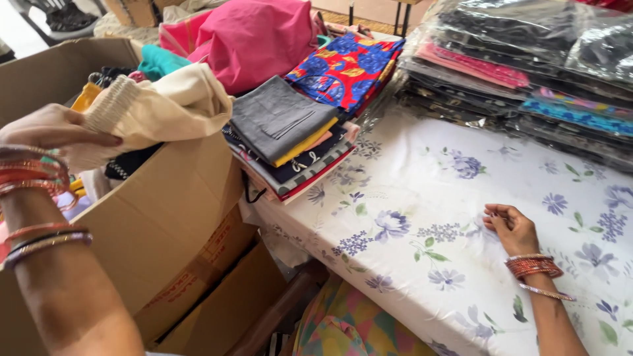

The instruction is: Fold various pairs of pants on a table.

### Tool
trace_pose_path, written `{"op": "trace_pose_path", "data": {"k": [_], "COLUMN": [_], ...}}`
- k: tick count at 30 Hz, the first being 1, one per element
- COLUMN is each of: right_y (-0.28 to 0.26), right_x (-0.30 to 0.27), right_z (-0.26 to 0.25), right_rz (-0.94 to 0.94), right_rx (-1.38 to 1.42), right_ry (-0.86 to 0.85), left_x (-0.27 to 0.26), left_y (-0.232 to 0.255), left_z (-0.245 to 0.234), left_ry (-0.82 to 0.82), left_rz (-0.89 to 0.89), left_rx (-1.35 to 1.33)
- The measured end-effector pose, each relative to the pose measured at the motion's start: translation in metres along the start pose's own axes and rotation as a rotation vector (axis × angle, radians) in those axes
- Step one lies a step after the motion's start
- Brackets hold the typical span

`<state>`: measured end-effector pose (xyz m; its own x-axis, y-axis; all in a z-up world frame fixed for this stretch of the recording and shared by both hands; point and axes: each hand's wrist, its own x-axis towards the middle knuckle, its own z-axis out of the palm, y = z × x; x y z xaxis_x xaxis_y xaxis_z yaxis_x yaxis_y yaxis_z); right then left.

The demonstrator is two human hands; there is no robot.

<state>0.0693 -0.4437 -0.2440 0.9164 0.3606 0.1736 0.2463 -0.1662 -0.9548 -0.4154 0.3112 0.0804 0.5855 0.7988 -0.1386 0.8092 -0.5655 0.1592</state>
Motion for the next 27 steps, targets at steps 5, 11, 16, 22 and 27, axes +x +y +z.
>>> {"op": "trace_pose_path", "data": {"k": [5,11,16,22,27], "right_y": [0.0,0.013,-0.011,-0.099,-0.187], "right_x": [-0.001,0.005,-0.007,-0.039,-0.084], "right_z": [0.004,0.007,0.019,0.052,0.035], "right_rz": [0.01,-0.003,-0.039,-0.198,-0.256], "right_rx": [-0.028,-0.01,-0.116,-0.303,0.453], "right_ry": [-0.011,-0.006,-0.006,-0.078,-0.234], "left_x": [-0.039,-0.04,-0.049,-0.118,-0.179], "left_y": [0.059,0.097,0.21,0.46,0.608], "left_z": [-0.023,-0.055,-0.045,-0.004,0.015], "left_ry": [0.375,0.741,0.582,0.394,0.186], "left_rz": [0.111,0.552,0.877,1.268,1.585], "left_rx": [-0.312,-0.471,-0.589,-0.717,-0.82]}}
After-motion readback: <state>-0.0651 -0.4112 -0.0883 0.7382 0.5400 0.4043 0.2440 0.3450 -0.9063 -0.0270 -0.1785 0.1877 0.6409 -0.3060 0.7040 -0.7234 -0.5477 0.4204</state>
